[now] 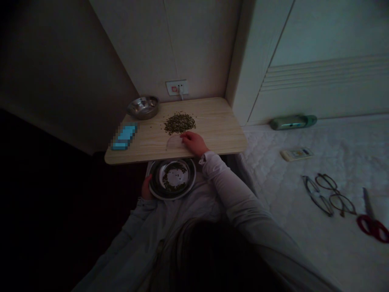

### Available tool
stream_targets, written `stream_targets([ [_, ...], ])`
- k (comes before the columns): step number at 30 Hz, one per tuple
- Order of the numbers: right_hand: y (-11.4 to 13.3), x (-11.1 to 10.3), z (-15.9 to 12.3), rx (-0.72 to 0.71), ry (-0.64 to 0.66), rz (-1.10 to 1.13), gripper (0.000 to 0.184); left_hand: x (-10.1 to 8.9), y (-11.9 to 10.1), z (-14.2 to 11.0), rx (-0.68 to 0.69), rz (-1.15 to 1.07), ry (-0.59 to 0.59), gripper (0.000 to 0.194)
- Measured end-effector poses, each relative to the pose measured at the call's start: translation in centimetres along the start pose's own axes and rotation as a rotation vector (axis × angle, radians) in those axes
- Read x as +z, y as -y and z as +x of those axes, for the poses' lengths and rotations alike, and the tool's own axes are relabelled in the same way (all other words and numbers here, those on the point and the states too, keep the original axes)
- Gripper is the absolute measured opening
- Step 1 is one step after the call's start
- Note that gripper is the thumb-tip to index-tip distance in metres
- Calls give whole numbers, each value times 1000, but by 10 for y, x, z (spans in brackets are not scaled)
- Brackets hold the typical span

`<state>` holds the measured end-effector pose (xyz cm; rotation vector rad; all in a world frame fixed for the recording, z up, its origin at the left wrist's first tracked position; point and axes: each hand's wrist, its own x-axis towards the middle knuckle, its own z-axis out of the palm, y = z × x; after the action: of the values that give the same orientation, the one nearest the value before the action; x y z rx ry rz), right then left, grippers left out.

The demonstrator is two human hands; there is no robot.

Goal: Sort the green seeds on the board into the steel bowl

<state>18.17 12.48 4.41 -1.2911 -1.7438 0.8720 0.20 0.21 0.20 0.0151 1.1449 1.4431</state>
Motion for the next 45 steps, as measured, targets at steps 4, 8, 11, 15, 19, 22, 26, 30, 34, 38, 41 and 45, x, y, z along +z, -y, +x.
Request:
stream_targets([
  [4,2,0,0,-22,10,-15,26,-4,2,5,3,3,17,32],
  [8,4,0,-1,-41,23,-20,26,-9,4,11,37,30,56,27],
  [11,3,0,-2,-48,36,-19,26,-10,5,11,51,47,95,21],
  [15,3,-1,-2,-49,47,-9,26,-7,4,6,74,48,96,22],
  [19,2,-1,-1,-51,50,13,28,-6,3,6,80,40,1,29],
  [22,3,1,-2,-47,45,32,28,-7,3,9,79,37,-32,31],
  [26,7,7,-7,-29,20,58,28,-6,3,7,34,6,48,34],
  [30,12,12,-12,-12,23,50,27,-5,1,5,27,2,10,34],
  [34,13,11,-14,-20,53,34,26,-6,3,6,28,-3,55,30],
  [38,12,10,-15,-22,85,29,23,-8,4,7,2,-12,116,31],
  [41,11,9,-15,-8,100,49,19,-7,4,7,38,6,87,28],
  [45,12,7,-12,20,34,95,22,-2,1,2,27,18,56,29],
])
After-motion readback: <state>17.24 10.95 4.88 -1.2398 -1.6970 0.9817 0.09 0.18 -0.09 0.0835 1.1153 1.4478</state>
